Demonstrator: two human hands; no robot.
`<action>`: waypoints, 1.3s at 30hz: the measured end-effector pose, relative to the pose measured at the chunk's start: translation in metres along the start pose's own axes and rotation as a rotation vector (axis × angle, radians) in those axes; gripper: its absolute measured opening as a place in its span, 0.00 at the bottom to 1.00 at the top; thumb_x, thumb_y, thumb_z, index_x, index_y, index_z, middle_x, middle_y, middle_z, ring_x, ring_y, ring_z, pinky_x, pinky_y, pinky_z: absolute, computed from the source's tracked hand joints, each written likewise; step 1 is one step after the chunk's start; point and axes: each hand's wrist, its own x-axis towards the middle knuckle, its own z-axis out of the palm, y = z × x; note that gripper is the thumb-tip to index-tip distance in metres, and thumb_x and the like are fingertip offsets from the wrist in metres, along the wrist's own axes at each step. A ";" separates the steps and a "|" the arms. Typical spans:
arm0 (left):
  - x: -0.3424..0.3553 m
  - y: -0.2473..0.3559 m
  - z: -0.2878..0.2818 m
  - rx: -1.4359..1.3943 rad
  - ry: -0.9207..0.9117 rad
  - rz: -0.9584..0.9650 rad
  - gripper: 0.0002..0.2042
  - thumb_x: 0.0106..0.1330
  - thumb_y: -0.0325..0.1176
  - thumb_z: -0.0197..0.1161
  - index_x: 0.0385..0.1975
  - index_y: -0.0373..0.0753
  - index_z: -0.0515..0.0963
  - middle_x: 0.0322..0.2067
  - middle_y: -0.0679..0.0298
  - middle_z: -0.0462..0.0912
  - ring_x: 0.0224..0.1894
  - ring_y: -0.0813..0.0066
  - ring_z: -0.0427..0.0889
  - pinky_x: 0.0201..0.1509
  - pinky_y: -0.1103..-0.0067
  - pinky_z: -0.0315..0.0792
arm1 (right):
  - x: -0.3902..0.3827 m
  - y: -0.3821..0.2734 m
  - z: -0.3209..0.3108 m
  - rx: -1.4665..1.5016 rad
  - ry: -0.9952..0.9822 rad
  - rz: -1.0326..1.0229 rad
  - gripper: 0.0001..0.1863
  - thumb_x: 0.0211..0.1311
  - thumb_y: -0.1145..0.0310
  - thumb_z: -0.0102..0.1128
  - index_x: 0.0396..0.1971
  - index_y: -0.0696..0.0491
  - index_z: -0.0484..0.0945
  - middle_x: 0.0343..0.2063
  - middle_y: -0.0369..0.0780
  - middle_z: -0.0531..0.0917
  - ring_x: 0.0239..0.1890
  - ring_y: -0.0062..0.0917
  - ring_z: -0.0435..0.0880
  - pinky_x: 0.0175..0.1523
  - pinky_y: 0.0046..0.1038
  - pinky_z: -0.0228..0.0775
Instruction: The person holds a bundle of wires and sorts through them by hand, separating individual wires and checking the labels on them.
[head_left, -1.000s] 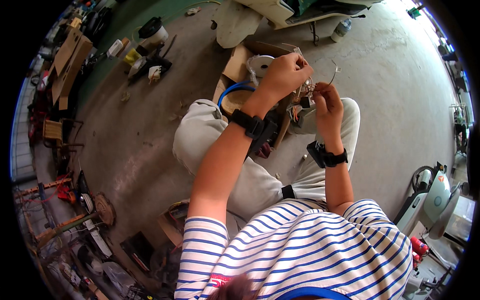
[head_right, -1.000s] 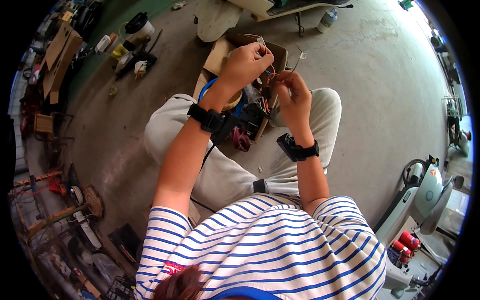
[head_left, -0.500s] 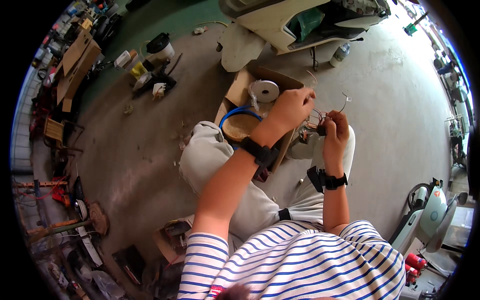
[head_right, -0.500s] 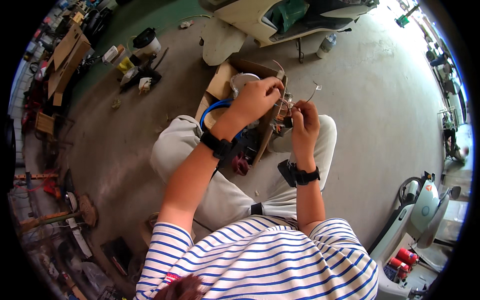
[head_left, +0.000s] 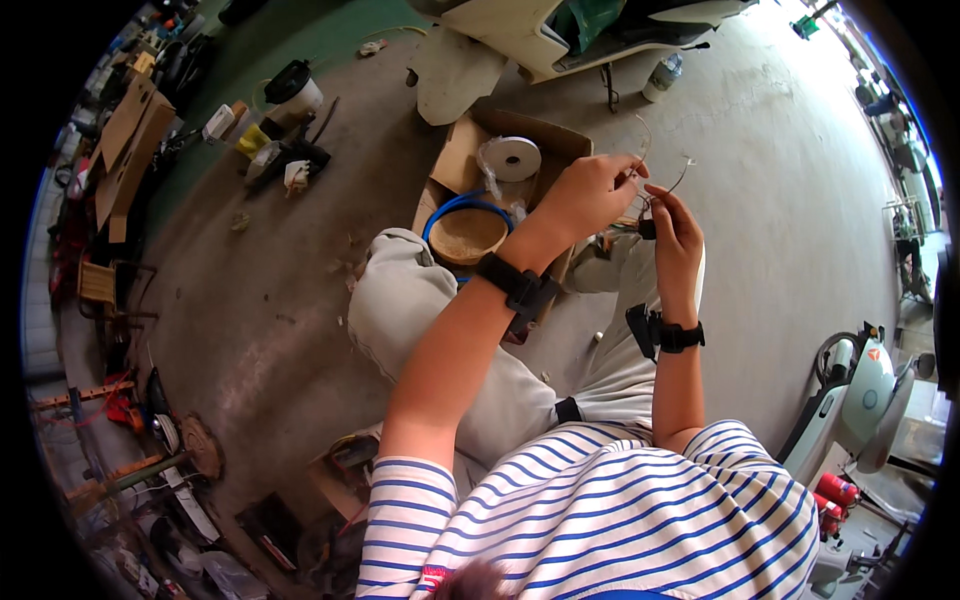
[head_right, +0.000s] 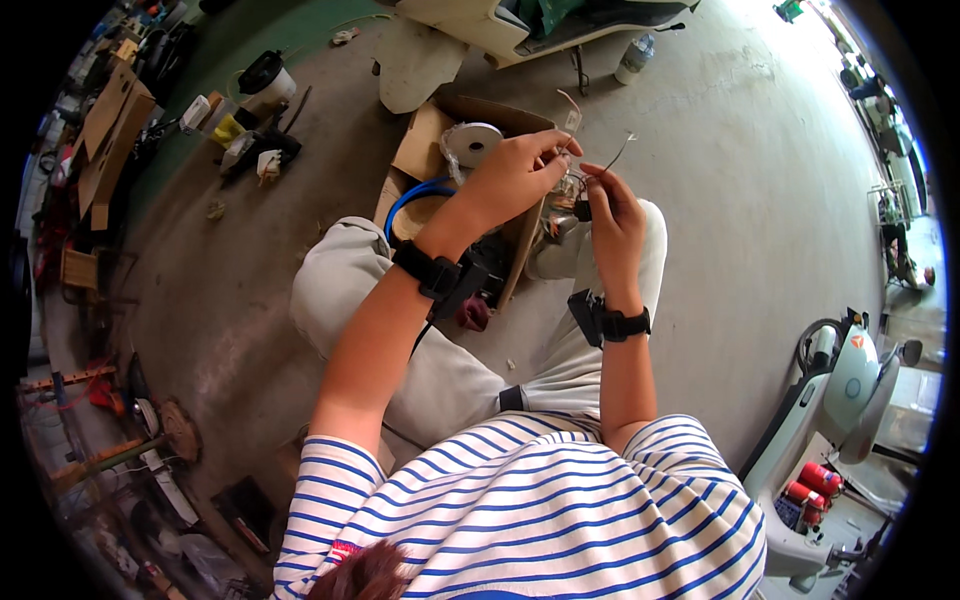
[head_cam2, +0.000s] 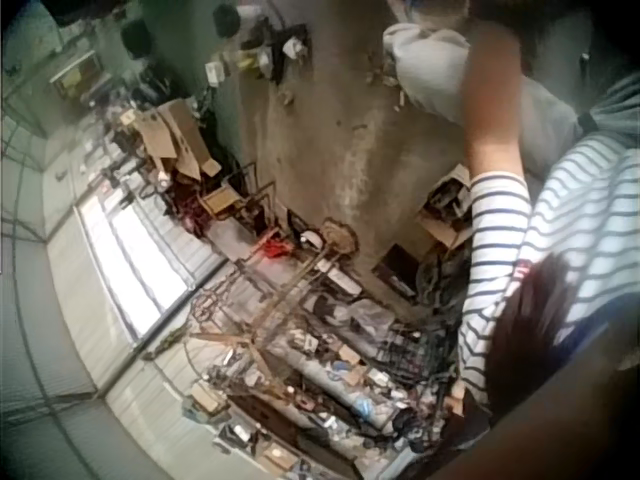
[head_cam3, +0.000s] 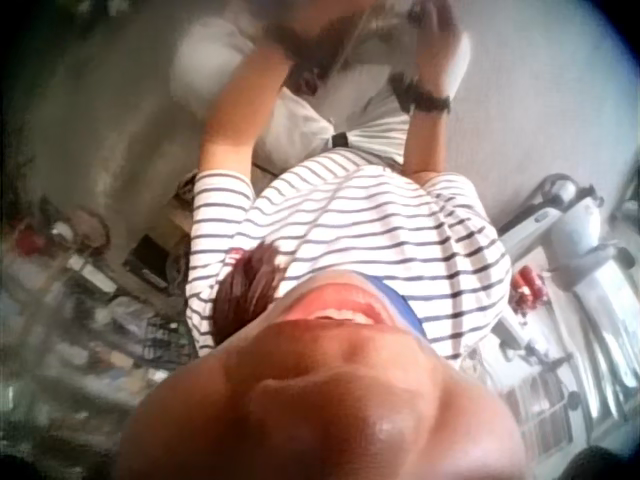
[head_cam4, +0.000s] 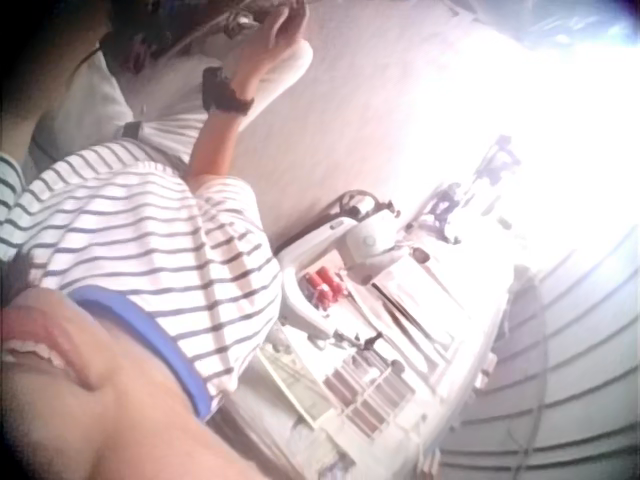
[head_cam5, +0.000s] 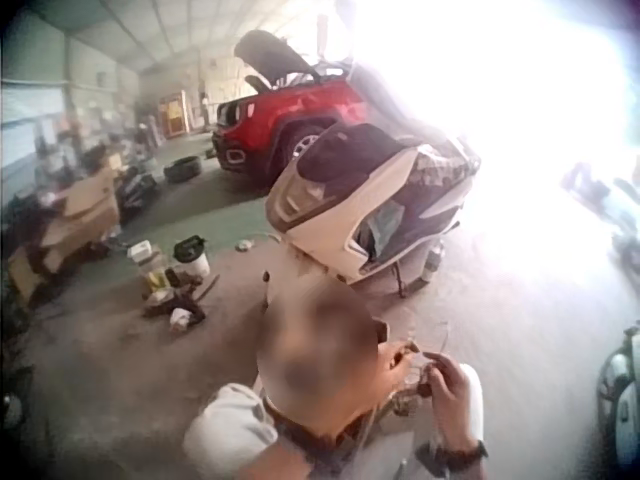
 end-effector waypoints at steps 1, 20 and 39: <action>-0.001 0.001 0.001 0.011 0.007 0.034 0.10 0.63 0.31 0.55 0.38 0.33 0.75 0.26 0.54 0.79 0.25 0.73 0.76 0.32 0.78 0.71 | -0.001 0.000 -0.001 0.004 0.007 -0.016 0.12 0.65 0.73 0.50 0.45 0.60 0.76 0.30 0.32 0.76 0.32 0.12 0.70 0.37 0.15 0.63; -0.022 0.018 -0.018 -0.403 -0.300 -0.287 0.15 0.67 0.36 0.54 0.48 0.33 0.74 0.43 0.65 0.80 0.44 0.81 0.76 0.48 0.84 0.68 | -0.007 -0.010 0.000 0.508 -0.123 0.205 0.08 0.62 0.72 0.56 0.38 0.60 0.77 0.20 0.26 0.72 0.18 0.05 0.58 0.23 0.13 0.47; -0.019 0.015 -0.009 -0.253 0.010 -0.088 0.07 0.58 0.28 0.61 0.32 0.32 0.80 0.28 0.58 0.83 0.34 0.76 0.82 0.38 0.80 0.74 | -0.013 -0.010 0.014 0.451 -0.155 0.281 0.04 0.65 0.70 0.52 0.36 0.53 0.73 0.22 0.26 0.70 0.18 0.05 0.58 0.23 0.12 0.49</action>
